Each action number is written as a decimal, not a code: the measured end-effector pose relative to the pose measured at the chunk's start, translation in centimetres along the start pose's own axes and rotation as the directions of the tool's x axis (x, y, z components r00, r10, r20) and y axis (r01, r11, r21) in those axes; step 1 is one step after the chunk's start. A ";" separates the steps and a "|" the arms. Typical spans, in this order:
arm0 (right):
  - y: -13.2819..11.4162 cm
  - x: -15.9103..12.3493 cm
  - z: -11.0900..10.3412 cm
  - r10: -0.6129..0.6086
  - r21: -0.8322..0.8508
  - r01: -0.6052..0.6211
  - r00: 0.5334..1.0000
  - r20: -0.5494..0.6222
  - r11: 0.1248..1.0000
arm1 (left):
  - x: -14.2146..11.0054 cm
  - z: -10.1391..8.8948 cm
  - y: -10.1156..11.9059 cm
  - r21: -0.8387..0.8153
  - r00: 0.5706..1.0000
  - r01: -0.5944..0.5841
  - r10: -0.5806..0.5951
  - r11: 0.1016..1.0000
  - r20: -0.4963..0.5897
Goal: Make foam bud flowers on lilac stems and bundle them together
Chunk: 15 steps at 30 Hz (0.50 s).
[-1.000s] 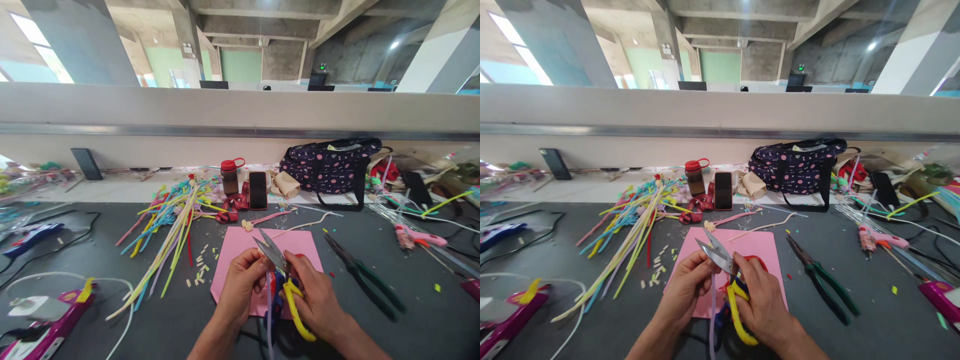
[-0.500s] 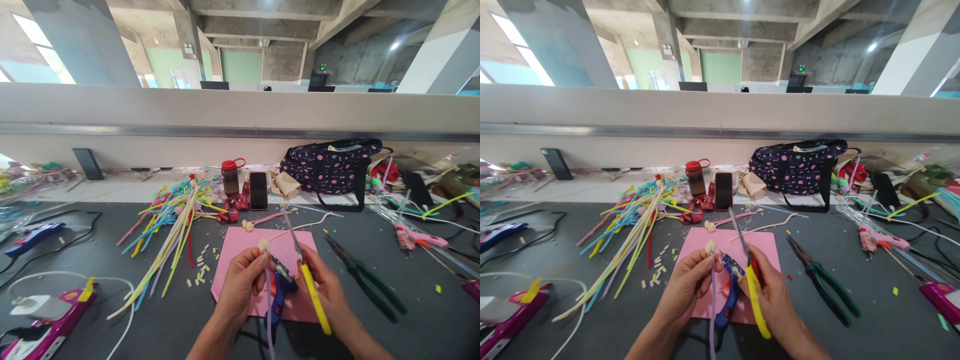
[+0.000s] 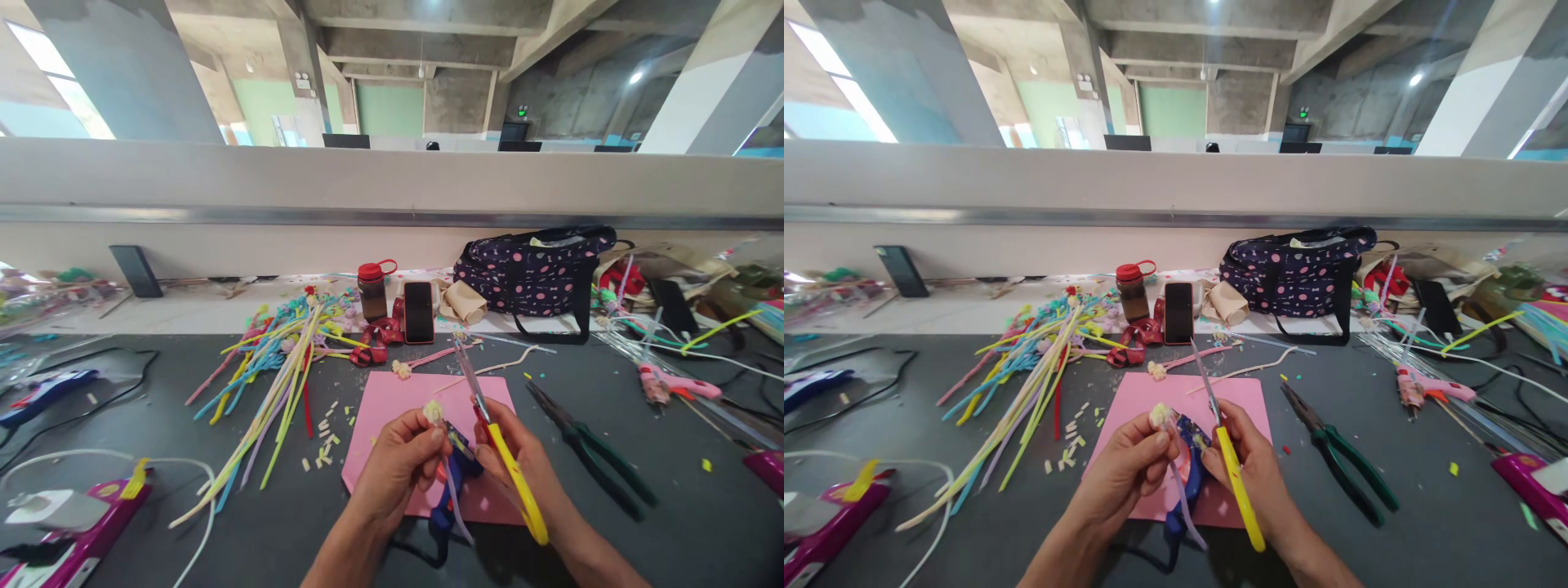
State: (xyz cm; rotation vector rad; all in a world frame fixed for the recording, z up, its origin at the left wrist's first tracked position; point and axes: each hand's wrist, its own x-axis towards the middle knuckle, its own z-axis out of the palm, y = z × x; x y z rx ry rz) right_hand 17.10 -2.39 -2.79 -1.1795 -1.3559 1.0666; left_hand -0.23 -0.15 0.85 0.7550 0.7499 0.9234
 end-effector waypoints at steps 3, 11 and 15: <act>-0.2 -0.1 0.2 -0.030 0.001 0.030 1.000 0.003 1.000 | 0.0 0.0 0.1 -0.016 1.000 -0.004 0.004 1.000 -0.011; 0.0 -0.3 0.1 -0.037 0.055 0.040 0.998 -0.048 0.998 | -0.1 -0.3 0.0 -0.040 0.999 -0.042 0.041 0.998 -0.027; 0.6 -0.5 -0.2 -0.071 0.028 0.072 0.997 -0.041 0.997 | -0.1 -0.3 0.0 -0.060 0.996 -0.030 0.025 0.998 -0.086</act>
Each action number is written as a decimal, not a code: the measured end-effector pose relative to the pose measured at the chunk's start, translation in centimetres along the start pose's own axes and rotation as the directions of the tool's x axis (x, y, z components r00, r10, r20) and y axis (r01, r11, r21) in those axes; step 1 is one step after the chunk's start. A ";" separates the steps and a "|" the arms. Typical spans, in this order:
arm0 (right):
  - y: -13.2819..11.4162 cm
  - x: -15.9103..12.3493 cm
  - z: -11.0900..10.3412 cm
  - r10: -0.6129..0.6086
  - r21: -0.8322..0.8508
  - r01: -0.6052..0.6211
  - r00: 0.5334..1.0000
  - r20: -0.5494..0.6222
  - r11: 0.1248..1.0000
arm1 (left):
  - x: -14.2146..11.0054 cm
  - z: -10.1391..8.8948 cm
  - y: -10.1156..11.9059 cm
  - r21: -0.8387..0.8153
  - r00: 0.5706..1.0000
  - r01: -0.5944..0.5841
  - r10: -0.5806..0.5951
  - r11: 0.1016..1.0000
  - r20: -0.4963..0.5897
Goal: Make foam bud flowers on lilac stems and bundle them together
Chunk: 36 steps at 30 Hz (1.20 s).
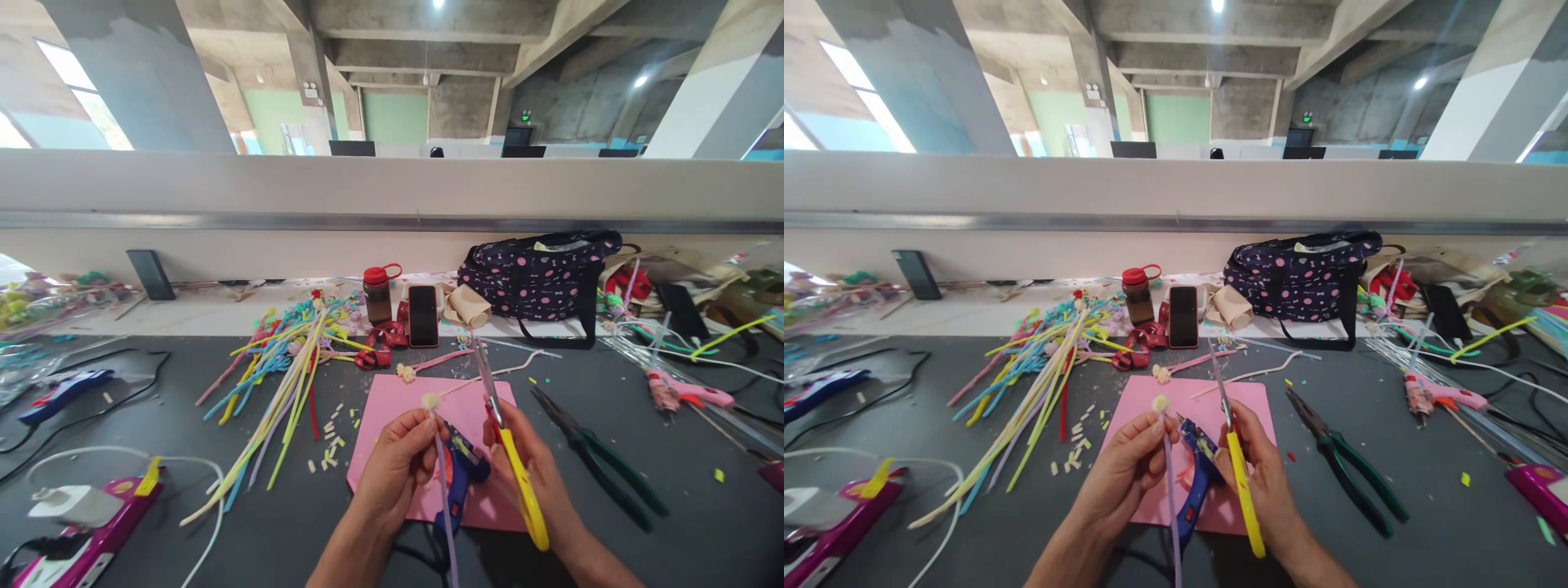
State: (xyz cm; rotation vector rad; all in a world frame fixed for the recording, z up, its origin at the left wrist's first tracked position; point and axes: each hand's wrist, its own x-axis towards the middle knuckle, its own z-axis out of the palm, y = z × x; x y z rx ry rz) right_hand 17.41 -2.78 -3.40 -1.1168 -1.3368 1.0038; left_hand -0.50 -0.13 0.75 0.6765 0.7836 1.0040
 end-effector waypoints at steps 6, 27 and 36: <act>0.2 -0.2 0.1 -0.048 -0.133 0.055 0.997 0.053 0.990 | 0.1 0.2 0.1 -0.022 0.999 0.006 -0.007 1.000 -0.045; -0.8 0.2 0.3 0.034 0.220 -0.035 0.999 0.008 0.975 | -0.2 0.4 -0.3 0.039 0.978 0.157 -0.161 0.987 0.130; -2.6 -0.1 0.3 -0.041 0.381 0.034 0.999 0.010 0.924 | 0.0 0.9 -2.0 0.157 0.938 0.201 -0.236 0.967 0.255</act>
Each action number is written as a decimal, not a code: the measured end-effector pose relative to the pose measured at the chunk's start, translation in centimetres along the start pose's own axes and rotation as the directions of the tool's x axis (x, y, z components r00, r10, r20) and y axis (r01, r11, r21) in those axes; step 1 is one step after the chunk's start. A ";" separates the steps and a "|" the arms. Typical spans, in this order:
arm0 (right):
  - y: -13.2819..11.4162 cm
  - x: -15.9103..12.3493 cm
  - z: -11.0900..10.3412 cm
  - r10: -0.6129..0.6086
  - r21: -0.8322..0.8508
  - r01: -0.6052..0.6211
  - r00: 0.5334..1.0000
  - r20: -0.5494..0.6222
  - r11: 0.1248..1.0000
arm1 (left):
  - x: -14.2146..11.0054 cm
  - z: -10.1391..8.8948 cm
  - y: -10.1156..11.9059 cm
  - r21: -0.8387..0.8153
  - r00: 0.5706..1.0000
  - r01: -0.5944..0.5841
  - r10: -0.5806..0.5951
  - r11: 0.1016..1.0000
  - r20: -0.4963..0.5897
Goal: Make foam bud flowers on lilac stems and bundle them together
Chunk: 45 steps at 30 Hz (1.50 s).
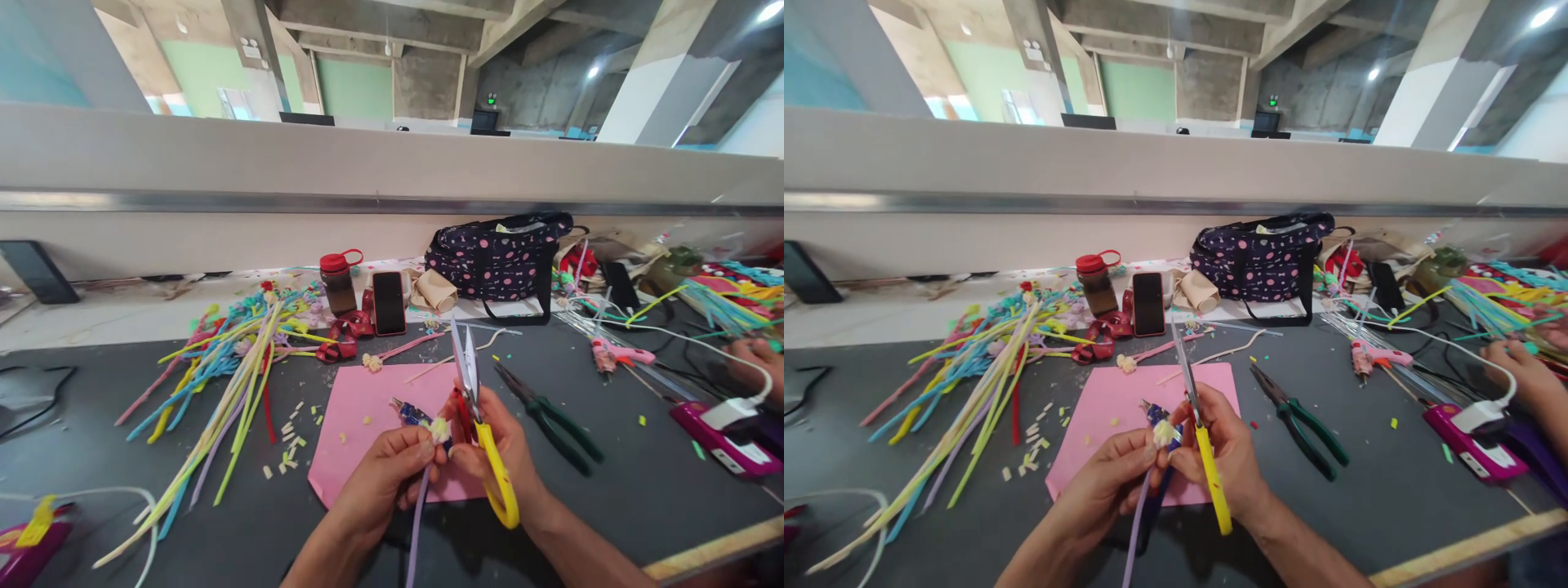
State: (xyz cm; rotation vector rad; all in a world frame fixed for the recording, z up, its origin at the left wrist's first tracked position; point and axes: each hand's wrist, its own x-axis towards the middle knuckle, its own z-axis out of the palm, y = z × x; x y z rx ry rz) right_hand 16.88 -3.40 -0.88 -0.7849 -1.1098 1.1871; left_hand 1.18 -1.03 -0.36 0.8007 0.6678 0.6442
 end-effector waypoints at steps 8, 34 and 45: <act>-0.1 -0.2 0.0 -0.015 -0.025 0.016 0.999 0.029 1.000 | -0.1 0.3 0.0 0.094 0.999 0.032 -0.035 0.995 0.031; 1.1 -0.9 -0.3 0.013 -0.343 0.034 0.991 0.134 0.939 | -0.6 -0.3 1.1 -0.177 0.973 -0.212 0.190 0.961 -0.132; 1.3 -0.6 0.0 0.027 -0.478 0.056 0.986 0.164 0.877 | -0.6 0.2 1.7 -0.244 0.948 -0.297 0.256 0.923 -0.186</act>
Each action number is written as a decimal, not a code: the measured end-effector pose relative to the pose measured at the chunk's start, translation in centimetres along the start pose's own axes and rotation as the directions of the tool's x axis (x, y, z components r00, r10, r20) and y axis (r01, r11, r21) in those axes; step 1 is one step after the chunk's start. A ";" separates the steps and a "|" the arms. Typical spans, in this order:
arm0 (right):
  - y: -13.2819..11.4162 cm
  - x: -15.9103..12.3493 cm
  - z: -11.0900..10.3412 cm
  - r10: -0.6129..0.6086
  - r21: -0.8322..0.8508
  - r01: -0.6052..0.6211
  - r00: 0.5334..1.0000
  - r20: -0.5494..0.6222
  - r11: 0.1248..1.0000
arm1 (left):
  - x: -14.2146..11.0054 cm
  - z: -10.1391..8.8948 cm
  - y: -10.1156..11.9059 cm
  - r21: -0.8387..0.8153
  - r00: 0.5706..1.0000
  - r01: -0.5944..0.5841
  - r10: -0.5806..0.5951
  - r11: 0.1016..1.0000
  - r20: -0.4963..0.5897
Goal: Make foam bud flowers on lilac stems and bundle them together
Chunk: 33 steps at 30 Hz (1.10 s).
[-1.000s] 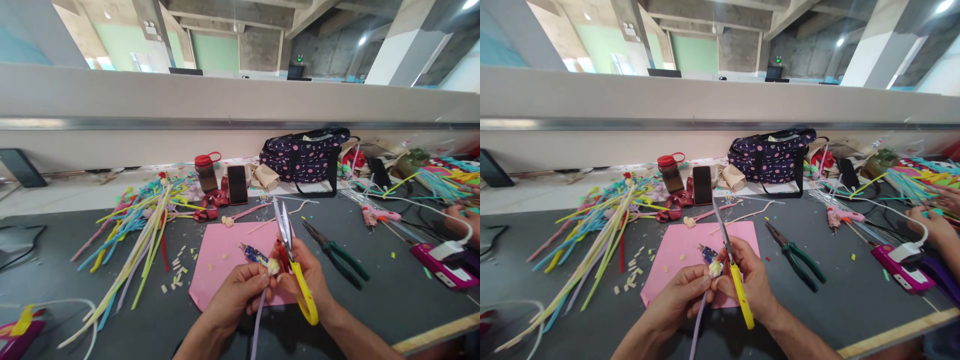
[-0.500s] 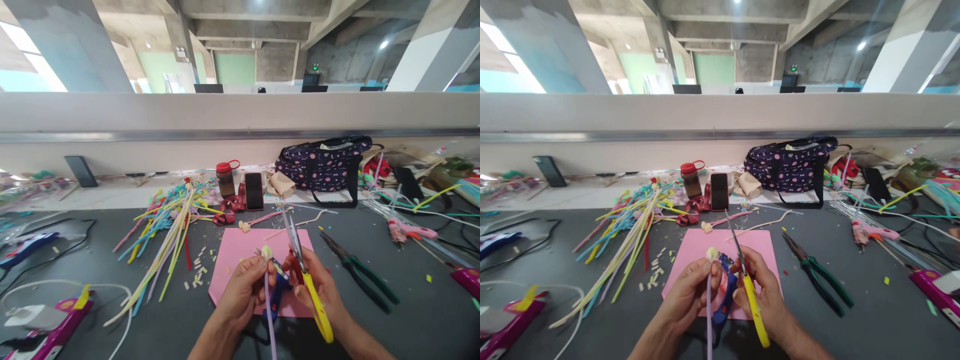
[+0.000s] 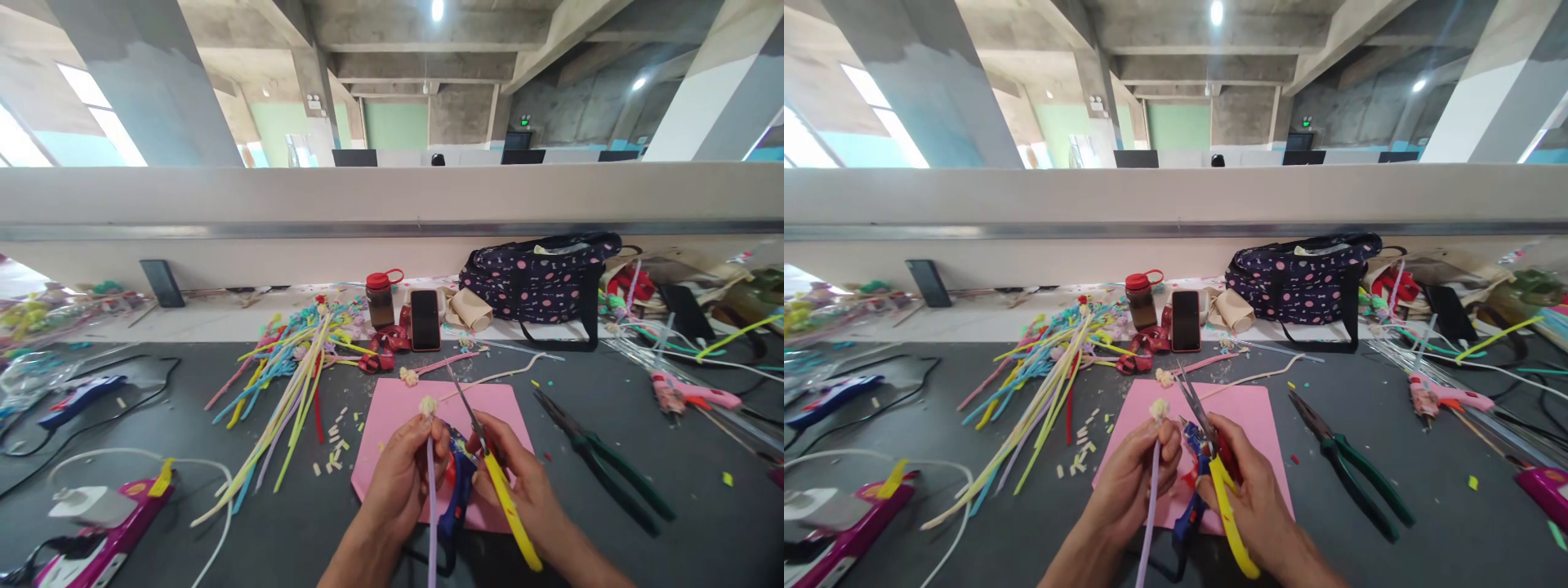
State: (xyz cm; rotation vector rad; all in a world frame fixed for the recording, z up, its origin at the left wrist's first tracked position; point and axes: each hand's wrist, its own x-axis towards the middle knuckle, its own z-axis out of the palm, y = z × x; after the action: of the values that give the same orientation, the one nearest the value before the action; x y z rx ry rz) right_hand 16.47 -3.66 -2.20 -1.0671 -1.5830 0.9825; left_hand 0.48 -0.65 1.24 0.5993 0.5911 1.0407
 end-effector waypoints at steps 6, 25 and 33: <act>-0.1 -0.1 0.0 0.014 -0.073 -0.013 1.000 0.006 0.997 | 0.1 -0.3 -0.1 0.014 0.999 -0.001 0.002 1.000 -0.038; -0.1 -0.3 0.1 -0.149 -0.443 0.141 0.989 0.017 0.886 | -0.4 -0.6 -0.3 0.097 0.997 0.068 -0.065 0.993 -0.030; 0.2 -0.4 0.0 -0.205 -0.479 0.178 0.979 -0.005 0.859 | -0.5 -0.5 0.0 0.182 0.997 0.074 -0.067 0.980 -0.044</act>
State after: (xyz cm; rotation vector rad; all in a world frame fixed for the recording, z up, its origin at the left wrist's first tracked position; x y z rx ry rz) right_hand 16.54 -3.95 -2.52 -1.2214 -1.8965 0.4243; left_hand -0.01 -1.06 0.99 0.7164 0.7424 0.9384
